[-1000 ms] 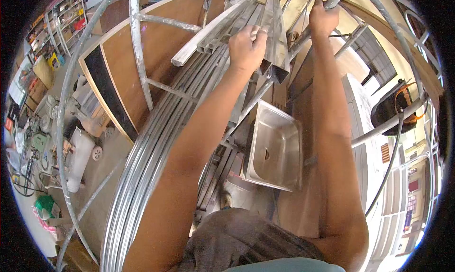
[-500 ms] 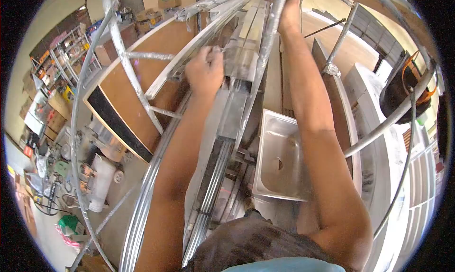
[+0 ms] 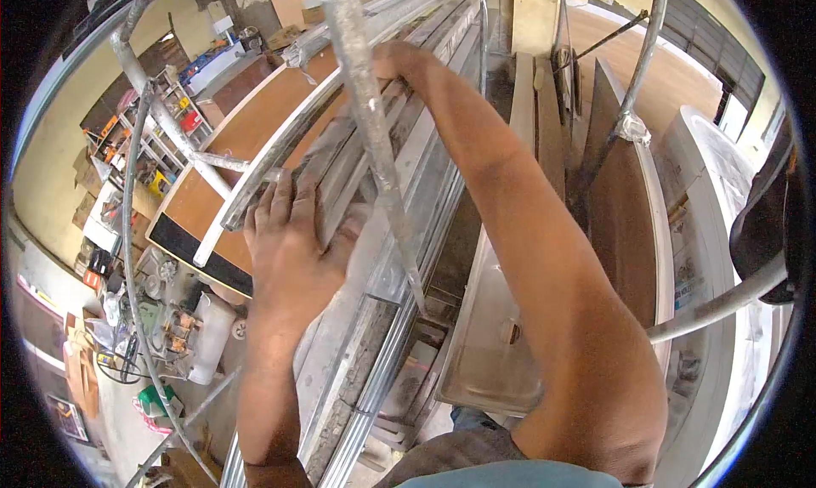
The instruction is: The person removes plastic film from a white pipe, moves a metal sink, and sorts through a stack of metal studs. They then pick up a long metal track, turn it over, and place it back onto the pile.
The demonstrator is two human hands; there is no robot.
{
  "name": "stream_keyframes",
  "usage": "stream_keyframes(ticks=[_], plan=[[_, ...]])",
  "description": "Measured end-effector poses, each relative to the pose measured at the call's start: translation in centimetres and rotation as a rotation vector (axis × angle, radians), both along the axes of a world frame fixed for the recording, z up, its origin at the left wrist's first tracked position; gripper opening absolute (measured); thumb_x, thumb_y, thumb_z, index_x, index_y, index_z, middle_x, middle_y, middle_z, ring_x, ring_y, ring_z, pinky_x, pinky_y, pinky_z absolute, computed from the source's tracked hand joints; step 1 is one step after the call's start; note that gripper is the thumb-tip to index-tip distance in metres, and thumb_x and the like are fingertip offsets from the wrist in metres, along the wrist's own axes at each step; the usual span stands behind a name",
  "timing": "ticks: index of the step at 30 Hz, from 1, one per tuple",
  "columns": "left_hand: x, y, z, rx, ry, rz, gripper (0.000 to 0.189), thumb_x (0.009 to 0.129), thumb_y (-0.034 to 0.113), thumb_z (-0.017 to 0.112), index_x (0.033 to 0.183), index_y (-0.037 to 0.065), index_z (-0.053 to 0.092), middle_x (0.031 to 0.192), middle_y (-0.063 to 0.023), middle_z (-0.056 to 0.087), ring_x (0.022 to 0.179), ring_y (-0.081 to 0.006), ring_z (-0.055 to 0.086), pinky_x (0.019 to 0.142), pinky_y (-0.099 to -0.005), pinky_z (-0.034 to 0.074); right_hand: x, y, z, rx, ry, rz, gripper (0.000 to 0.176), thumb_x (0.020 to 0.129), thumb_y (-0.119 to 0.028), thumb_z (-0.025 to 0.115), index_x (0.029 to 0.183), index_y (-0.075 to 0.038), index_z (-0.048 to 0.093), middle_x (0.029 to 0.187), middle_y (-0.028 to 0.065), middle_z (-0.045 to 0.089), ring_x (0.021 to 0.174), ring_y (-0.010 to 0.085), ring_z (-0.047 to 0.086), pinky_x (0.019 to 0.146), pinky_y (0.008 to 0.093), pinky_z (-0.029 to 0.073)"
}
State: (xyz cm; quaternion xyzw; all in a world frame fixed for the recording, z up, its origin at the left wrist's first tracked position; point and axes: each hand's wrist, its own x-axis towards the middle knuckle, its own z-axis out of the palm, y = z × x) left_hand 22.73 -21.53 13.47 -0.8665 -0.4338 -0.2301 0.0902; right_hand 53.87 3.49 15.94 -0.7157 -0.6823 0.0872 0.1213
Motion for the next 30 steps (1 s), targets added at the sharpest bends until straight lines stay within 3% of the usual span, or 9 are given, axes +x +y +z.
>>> stream_keyframes(ticks=[2, 6, 9, 13, 15, 20, 23, 28, 30], plan=[[-0.2, -0.1, -0.4, 0.044, -0.108, -0.087, 0.065, 0.081, 0.029, 0.067, 0.135, -0.002, 0.047, 0.139, -0.0304, 0.042, 0.132, -0.0427, 0.036, 0.111, -0.0523, 0.022, 0.0, -0.4, -0.7, 0.13, 0.058, -0.033, 0.067, 0.08, -0.06, 0.055, 0.115, -0.004, 0.066, 0.124, 0.0222, 0.06, 0.116, 0.0372, 0.057, 0.099, 0.0455, 0.042], [-0.4, -0.3, -0.7, 0.023, -0.135, -0.071, 0.056, 0.082, 0.029, 0.066, 0.129, 0.0, 0.056, 0.138, -0.0262, 0.047, 0.13, -0.0397, 0.041, 0.111, -0.048, 0.024, -0.5, -3.5, -0.7, 0.226, 0.207, 0.001, 0.067, 0.091, -0.059, 0.042, 0.118, -0.002, 0.064, 0.127, 0.0253, 0.057, 0.121, 0.0403, 0.052, 0.103, 0.0468, 0.038], [-1.2, -0.5, -0.8, 0.009, -0.155, -0.076, 0.055, 0.08, 0.027, 0.068, 0.128, 0.002, 0.058, 0.137, -0.0221, 0.05, 0.13, -0.0377, 0.043, 0.11, -0.0461, 0.026, -1.4, -3.7, -1.1, 0.358, 0.216, 0.014, 0.07, 0.094, -0.058, 0.038, 0.109, 0.004, 0.067, 0.113, 0.027, 0.063, 0.104, 0.0427, 0.061, 0.095, 0.0499, 0.044], [-1.8, -1.0, -1.0, 0.012, -0.184, -0.089, 0.054, 0.077, 0.026, 0.069, 0.124, 0.002, 0.06, 0.136, -0.0181, 0.052, 0.132, -0.0369, 0.041, 0.11, -0.0478, 0.023, -2.2, -3.8, -1.0, 0.332, 0.245, 0.004, 0.067, 0.093, -0.057, 0.04, 0.108, 0.002, 0.068, 0.113, 0.0267, 0.063, 0.106, 0.0432, 0.059, 0.095, 0.0492, 0.044], [-1.9, -0.8, -1.3, 0.048, -0.209, -0.108, 0.051, 0.076, 0.027, 0.069, 0.119, 0.001, 0.063, 0.133, -0.0168, 0.055, 0.134, -0.0384, 0.038, 0.112, -0.0513, 0.018, -1.3, -1.0, -1.9, 0.268, 0.181, 0.047, 0.058, 0.092, -0.049, 0.044, 0.121, -0.003, 0.062, 0.129, 0.0229, 0.056, 0.121, 0.0399, 0.052, 0.104, 0.0461, 0.038], [-2.4, -0.4, -1.0, 0.273, -0.25, -0.11, 0.046, 0.079, 0.035, 0.066, 0.11, 0.001, 0.066, 0.121, -0.0154, 0.061, 0.133, -0.0389, 0.039, 0.112, -0.0557, 0.015, -0.7, -1.5, -1.0, 0.207, 0.001, 0.029, 0.055, 0.083, -0.045, 0.054, 0.117, -0.004, 0.065, 0.126, 0.0232, 0.058, 0.118, 0.0382, 0.055, 0.101, 0.0457, 0.042], [-1.7, 2.2, -1.5, 0.435, -0.425, -0.361, 0.044, 0.083, 0.038, 0.056, 0.098, 0.0, 0.069, 0.106, -0.0144, 0.068, 0.124, -0.0376, 0.05, 0.11, -0.0561, 0.023, -1.1, -2.6, -0.7, 0.239, 0.058, 0.016, 0.053, 0.081, -0.043, 0.056, 0.114, -0.003, 0.066, 0.123, 0.0233, 0.06, 0.116, 0.0374, 0.057, 0.1, 0.0441, 0.043], [-1.0, 3.5, -1.8, 0.401, -0.522, -0.472, 0.037, 0.082, 0.03, 0.052, 0.092, 0.0, 0.071, 0.09, -0.0136, 0.07, 0.116, -0.0349, 0.057, 0.106, -0.051, 0.033, 2.1, 1.4, -2.7, 0.37, 0.05, 0.24, 0.06, 0.08, -0.052, 0.058, 0.116, -0.005, 0.065, 0.118, 0.0216, 0.064, 0.109, 0.0381, 0.061, 0.095, 0.0438, 0.046], [-0.5, 4.1, -1.9, 0.402, -0.516, -0.513, 0.036, 0.079, 0.028, 0.053, 0.092, 0.0, 0.071, 0.09, -0.0146, 0.07, 0.11, -0.0355, 0.06, 0.101, -0.0503, 0.039, 1.0, -2.2, -2.3, 0.403, 0.171, 0.239, 0.061, 0.079, -0.054, 0.059, 0.116, -0.006, 0.065, 0.116, 0.0215, 0.064, 0.108, 0.0382, 0.061, 0.094, 0.0436, 0.046]])
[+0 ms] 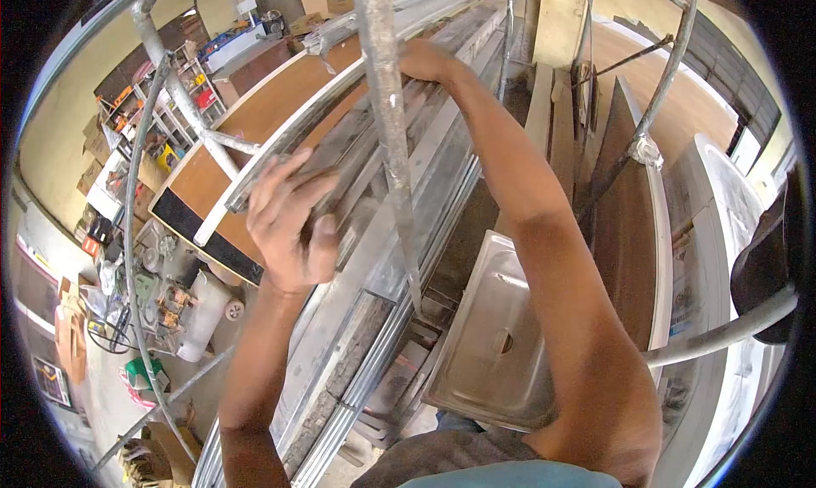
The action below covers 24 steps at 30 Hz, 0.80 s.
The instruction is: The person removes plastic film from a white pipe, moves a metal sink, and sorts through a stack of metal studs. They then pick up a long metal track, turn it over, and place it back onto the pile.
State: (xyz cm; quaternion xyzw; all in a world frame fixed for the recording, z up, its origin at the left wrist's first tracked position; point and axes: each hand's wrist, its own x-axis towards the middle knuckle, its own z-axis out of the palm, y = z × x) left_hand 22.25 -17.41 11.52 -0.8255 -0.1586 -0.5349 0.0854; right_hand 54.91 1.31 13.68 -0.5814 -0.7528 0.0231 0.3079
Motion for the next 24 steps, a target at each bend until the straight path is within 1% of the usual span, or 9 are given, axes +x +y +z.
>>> stream_keyframes(ticks=[1, 8, 10, 13, 16, 18, 21, 23, 24], plan=[[0.1, -0.1, 0.2, -0.018, 0.018, -0.002, 0.037, 0.077, 0.024, 0.052, 0.096, -0.003, 0.07, 0.096, -0.0214, 0.069, 0.111, -0.037, 0.059, 0.098, -0.0442, 0.043, -0.5, -1.9, 0.4, 0.025, 0.126, 0.01, 0.062, 0.079, -0.056, 0.06, 0.117, -0.006, 0.065, 0.115, 0.0213, 0.065, 0.107, 0.0383, 0.061, 0.093, 0.0435, 0.046], [0.0, 1.0, -0.5, 0.071, 0.015, 0.014, 0.034, 0.074, 0.023, 0.055, 0.094, 0.0, 0.07, 0.091, -0.0168, 0.07, 0.108, -0.0371, 0.061, 0.095, -0.0456, 0.044, -0.3, -2.7, -0.2, 0.043, 0.102, 0.062, 0.045, 0.081, -0.042, 0.06, 0.111, -0.008, 0.069, 0.11, 0.0226, 0.066, 0.094, 0.0375, 0.066, 0.085, 0.0429, 0.05], [0.0, 0.5, -0.4, 0.026, -0.002, 0.01, 0.031, 0.073, 0.021, 0.058, 0.094, 0.001, 0.07, 0.092, -0.0156, 0.07, 0.107, -0.0362, 0.061, 0.094, -0.0461, 0.044, 0.4, -3.1, -0.8, 0.333, 0.259, 0.123, 0.042, 0.085, -0.036, 0.055, 0.111, -0.006, 0.068, 0.111, 0.024, 0.064, 0.096, 0.0375, 0.065, 0.087, 0.042, 0.049], [-0.9, 0.0, 0.1, -0.018, -0.004, -0.086, 0.027, 0.071, 0.011, 0.064, 0.096, 0.003, 0.068, 0.1, -0.0146, 0.069, 0.108, -0.0344, 0.06, 0.095, -0.0453, 0.043, -3.8, -9.8, 2.5, 0.446, 0.608, -0.152, 0.048, 0.093, -0.04, 0.048, 0.116, 0.0, 0.063, 0.113, 0.0184, 0.065, 0.103, 0.0307, 0.06, 0.093, 0.0385, 0.043], [-4.4, 0.9, 1.0, -0.022, -0.071, -0.078, 0.024, 0.076, 0.009, 0.064, 0.099, 0.004, 0.068, 0.102, -0.0149, 0.068, 0.107, -0.0355, 0.06, 0.096, -0.045, 0.043, -7.5, -15.9, 5.9, 0.516, 0.963, 0.126, 0.054, 0.098, -0.049, 0.041, 0.123, -0.004, 0.058, 0.108, 0.0135, 0.065, 0.096, 0.0247, 0.06, 0.084, 0.0357, 0.047], [-8.3, 1.7, 1.9, -0.149, -0.124, 0.043, 0.022, 0.084, 0.013, 0.064, 0.103, 0.003, 0.067, 0.1, -0.0141, 0.068, 0.1, -0.0277, 0.062, 0.092, -0.0374, 0.045, -12.4, -19.8, 8.6, 0.702, 0.688, 0.01, 0.052, 0.095, -0.049, 0.048, 0.112, -0.002, 0.061, 0.099, 0.0128, 0.067, 0.089, 0.0217, 0.059, 0.084, 0.0367, 0.046], [-14.7, 5.3, 1.7, -0.53, -0.248, 0.092, 0.026, 0.092, 0.022, 0.058, 0.107, 0.003, 0.067, 0.096, -0.0114, 0.069, 0.093, -0.0191, 0.063, 0.086, -0.0311, 0.046, -18.3, -21.5, 10.8, 0.565, 0.575, -0.35, 0.065, 0.09, -0.065, 0.045, 0.112, -0.006, 0.06, 0.083, 0.0057, 0.062, 0.077, 0.0189, 0.056, 0.078, 0.0343, 0.046], [-18.1, 9.0, 0.0, -0.671, -0.257, 0.089, 0.031, 0.094, 0.026, 0.055, 0.108, 0.001, 0.067, 0.096, -0.0115, 0.069, 0.092, -0.0191, 0.062, 0.086, -0.0312, 0.046, -18.2, -20.0, 10.8, 0.729, 0.503, -0.548, 0.044, 0.086, -0.042, 0.062, 0.095, 0.001, 0.064, 0.09, 0.0119, 0.068, 0.082, 0.021, 0.06, 0.078, 0.036, 0.046], [-19.1, 10.3, -1.1, -0.8, -0.262, 0.091, 0.037, 0.096, 0.03, 0.051, 0.109, -0.001, 0.067, 0.096, -0.0116, 0.069, 0.092, -0.0191, 0.062, 0.086, -0.0313, 0.045, -17.4, -19.2, 10.4, 0.726, 0.497, -0.556, 0.044, 0.086, -0.042, 0.062, 0.095, 0.001, 0.064, 0.09, 0.0119, 0.068, 0.082, 0.021, 0.06, 0.078, 0.036, 0.046]])
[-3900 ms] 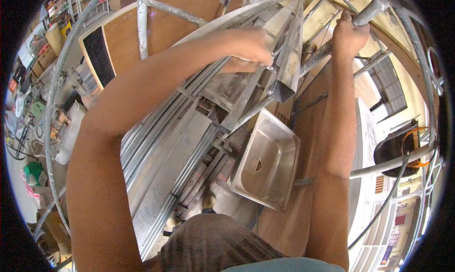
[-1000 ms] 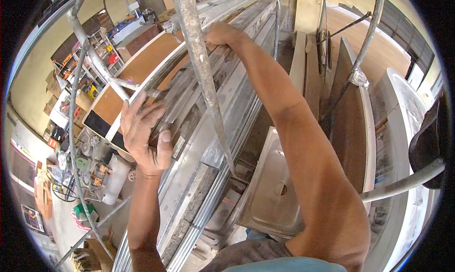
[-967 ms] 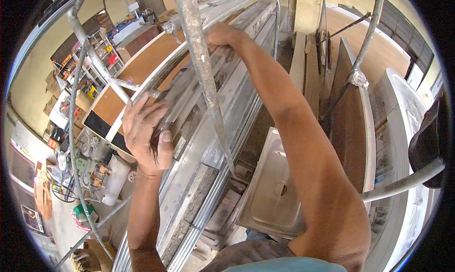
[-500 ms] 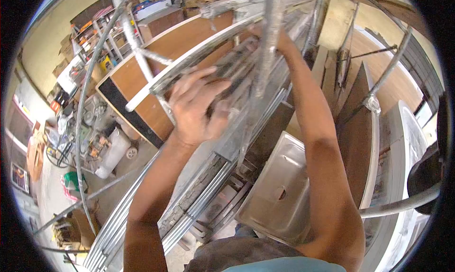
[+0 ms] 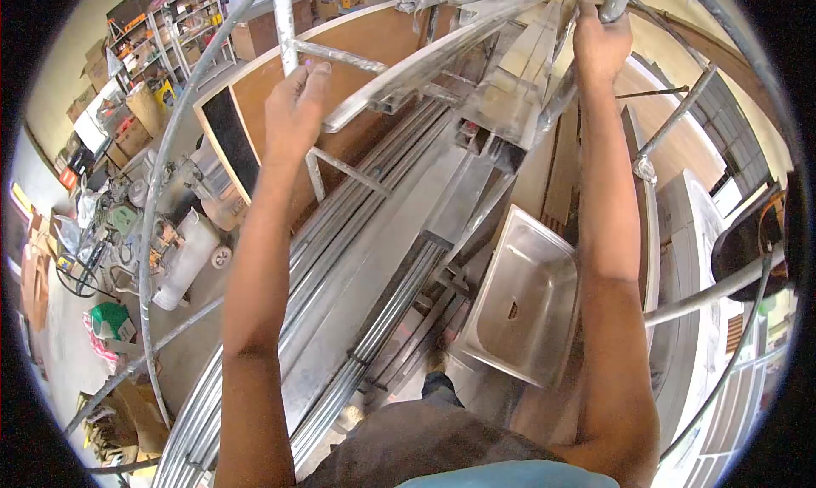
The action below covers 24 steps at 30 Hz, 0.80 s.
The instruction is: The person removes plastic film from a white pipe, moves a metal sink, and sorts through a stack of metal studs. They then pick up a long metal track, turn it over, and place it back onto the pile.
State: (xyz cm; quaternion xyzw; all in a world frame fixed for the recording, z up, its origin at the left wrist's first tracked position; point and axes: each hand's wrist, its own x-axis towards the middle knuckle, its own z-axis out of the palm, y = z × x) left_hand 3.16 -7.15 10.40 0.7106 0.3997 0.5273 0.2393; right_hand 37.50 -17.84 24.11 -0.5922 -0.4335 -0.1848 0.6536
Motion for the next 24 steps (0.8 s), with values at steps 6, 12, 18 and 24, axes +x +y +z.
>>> stream_keyframes(ticks=[6, 12, 18, 24], plan=[[2.0, 3.0, -5.5, -0.052, -0.474, -0.081, 0.047, 0.097, 0.036, 0.043, 0.103, -0.003, 0.068, 0.102, -0.0185, 0.069, 0.097, -0.0279, 0.063, 0.094, -0.0358, 0.042, 1.1, 1.9, 0.2, 0.192, -0.085, -0.263, 0.038, 0.078, -0.034, 0.07, 0.079, 0.004, 0.063, 0.07, 0.011, 0.064, 0.068, 0.0222, 0.06, 0.069, 0.0369, 0.047], [6.0, 3.4, -5.0, -0.105, -0.75, -0.255, 0.05, 0.099, 0.032, 0.035, 0.095, -0.007, 0.067, 0.097, -0.0189, 0.069, 0.094, -0.0282, 0.064, 0.092, -0.0362, 0.044, 0.1, 1.7, 0.4, 0.175, -0.046, -0.406, 0.046, 0.075, -0.038, 0.071, 0.085, 0.006, 0.062, 0.077, 0.0156, 0.065, 0.074, 0.0271, 0.061, 0.074, 0.0399, 0.048], [6.0, 3.0, -4.1, -0.236, -0.892, -0.435, 0.047, 0.098, 0.031, 0.037, 0.102, -0.007, 0.064, 0.094, -0.0203, 0.069, 0.087, -0.0271, 0.066, 0.086, -0.0336, 0.048, 0.0, 1.6, 0.2, 0.192, -0.063, -0.368, 0.05, 0.074, -0.038, 0.071, 0.088, 0.008, 0.061, 0.079, 0.0211, 0.065, 0.078, 0.0342, 0.063, 0.077, 0.0422, 0.048], [2.7, 3.0, -3.1, 0.074, -0.443, 0.239, 0.031, 0.09, 0.027, 0.056, 0.097, 0.0, 0.067, 0.091, -0.0179, 0.07, 0.086, -0.0302, 0.066, 0.081, -0.0357, 0.048, -1.4, 1.2, 0.7, 0.109, -0.05, -0.441, 0.044, 0.074, -0.033, 0.07, 0.091, 0.006, 0.057, 0.085, 0.0223, 0.064, 0.083, 0.0382, 0.062, 0.08, 0.0436, 0.047]])
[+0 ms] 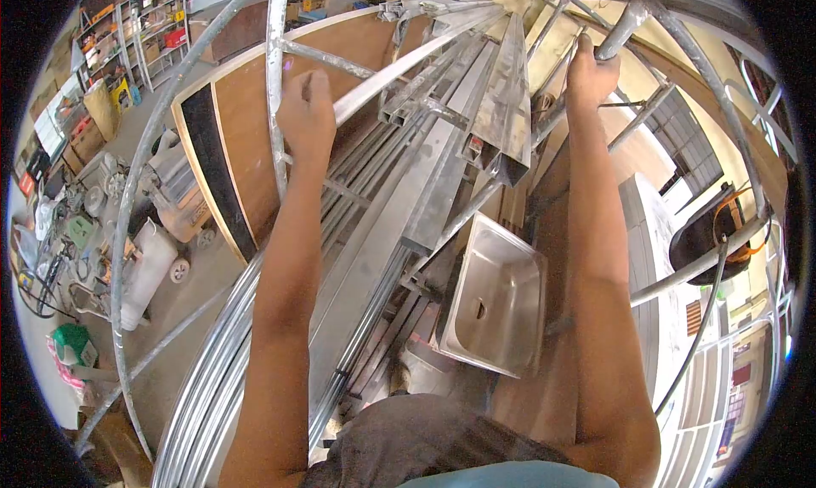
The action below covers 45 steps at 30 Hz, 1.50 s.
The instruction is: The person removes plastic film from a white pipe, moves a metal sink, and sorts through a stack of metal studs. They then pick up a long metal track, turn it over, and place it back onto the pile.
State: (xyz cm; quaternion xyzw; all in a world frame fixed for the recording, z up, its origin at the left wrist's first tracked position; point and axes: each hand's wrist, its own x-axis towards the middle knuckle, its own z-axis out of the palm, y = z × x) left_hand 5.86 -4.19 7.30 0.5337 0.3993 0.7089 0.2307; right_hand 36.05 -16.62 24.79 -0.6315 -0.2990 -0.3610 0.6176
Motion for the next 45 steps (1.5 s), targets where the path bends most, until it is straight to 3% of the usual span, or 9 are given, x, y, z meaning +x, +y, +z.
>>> stream_keyframes(ticks=[4, 6, 7, 9, 13, 15, 37, 38, 45], plan=[[0.6, -3.6, 2.1, 0.425, 0.217, 0.119, 0.023, 0.085, 0.023, 0.062, 0.093, 0.003, 0.069, 0.089, -0.0171, 0.069, 0.085, -0.0328, 0.065, 0.081, -0.0403, 0.048, 1.4, 0.4, -0.3, 0.021, -0.043, 0.023, 0.042, 0.073, -0.031, 0.07, 0.091, 0.005, 0.057, 0.084, 0.0217, 0.064, 0.081, 0.0373, 0.062, 0.08, 0.0433, 0.047], [2.5, -6.2, 3.5, 0.309, 0.225, -0.339, 0.022, 0.083, 0.022, 0.062, 0.091, 0.003, 0.069, 0.089, -0.0155, 0.069, 0.085, -0.0352, 0.064, 0.081, -0.0445, 0.047, 1.1, 0.2, -0.4, 0.013, -0.043, 0.039, 0.041, 0.073, -0.03, 0.07, 0.09, 0.005, 0.057, 0.084, 0.0215, 0.064, 0.081, 0.0369, 0.062, 0.08, 0.0434, 0.047], [3.7, -6.2, 3.4, 0.306, 0.218, -0.34, 0.022, 0.083, 0.022, 0.062, 0.091, 0.003, 0.069, 0.089, -0.0155, 0.069, 0.085, -0.0352, 0.064, 0.081, -0.0445, 0.047, 0.9, 0.2, -0.2, 0.02, -0.044, 0.062, 0.04, 0.073, -0.029, 0.069, 0.09, 0.005, 0.057, 0.084, 0.0213, 0.064, 0.081, 0.0364, 0.062, 0.08, 0.0434, 0.047], [6.0, -5.5, 3.4, 0.168, 0.914, -0.137, 0.023, 0.082, 0.02, 0.061, 0.096, 0.006, 0.071, 0.091, -0.0132, 0.069, 0.088, -0.0336, 0.065, 0.08, -0.0456, 0.047, 1.4, 0.2, -0.3, 0.013, -0.043, 0.064, 0.04, 0.073, -0.028, 0.069, 0.09, 0.005, 0.057, 0.084, 0.0213, 0.064, 0.081, 0.0361, 0.062, 0.08, 0.0435, 0.047], [8.4, -5.0, 5.3, 0.105, 1.137, -0.017, 0.026, 0.081, 0.02, 0.061, 0.101, 0.008, 0.072, 0.099, -0.0122, 0.071, 0.093, -0.0325, 0.066, 0.081, -0.0451, 0.047, 1.4, 0.4, -0.1, -0.001, -0.026, 0.021, 0.041, 0.072, -0.027, 0.069, 0.091, 0.006, 0.056, 0.083, 0.0218, 0.063, 0.081, 0.036, 0.062, 0.081, 0.0437, 0.047], [9.3, -3.2, 6.8, -0.209, 1.401, -0.335, 0.036, 0.085, 0.023, 0.056, 0.11, 0.0, 0.067, 0.11, -0.017, 0.068, 0.103, -0.0288, 0.066, 0.087, -0.0409, 0.051, 1.0, 0.4, -0.1, 0.002, -0.014, 0.009, 0.04, 0.073, -0.027, 0.071, 0.09, 0.006, 0.057, 0.083, 0.0198, 0.063, 0.08, 0.0328, 0.061, 0.08, 0.0424, 0.047], [7.2, -1.6, 4.4, -0.188, 1.243, -0.316, 0.025, 0.079, 0.013, 0.062, 0.099, 0.001, 0.071, 0.107, -0.0201, 0.068, 0.101, -0.0312, 0.067, 0.085, -0.0401, 0.054, 2.8, 0.2, 0.2, -0.067, -0.094, 0.012, 0.034, 0.073, -0.02, 0.063, 0.089, 0.01, 0.057, 0.084, 0.0287, 0.063, 0.083, 0.0449, 0.063, 0.081, 0.0467, 0.048], [6.6, -1.6, 4.5, -0.167, 1.219, -0.305, 0.026, 0.078, 0.014, 0.062, 0.097, -0.001, 0.07, 0.103, -0.022, 0.068, 0.099, -0.0331, 0.067, 0.085, -0.0414, 0.053, 2.8, 0.5, 0.2, -0.03, -0.134, -0.059, 0.029, 0.073, -0.022, 0.065, 0.079, 0.005, 0.057, 0.072, 0.0179, 0.063, 0.069, 0.0287, 0.061, 0.071, 0.0391, 0.048], [5.0, -2.1, 4.6, -0.142, 1.217, -0.291, 0.025, 0.074, 0.011, 0.062, 0.093, -0.003, 0.07, 0.095, -0.0229, 0.069, 0.092, -0.0347, 0.068, 0.083, -0.0416, 0.054, 2.9, 0.3, 0.2, -0.045, -0.104, 0.006, 0.03, 0.075, -0.022, 0.066, 0.083, 0.005, 0.057, 0.074, 0.0185, 0.064, 0.073, 0.0296, 0.063, 0.074, 0.0398, 0.048]])
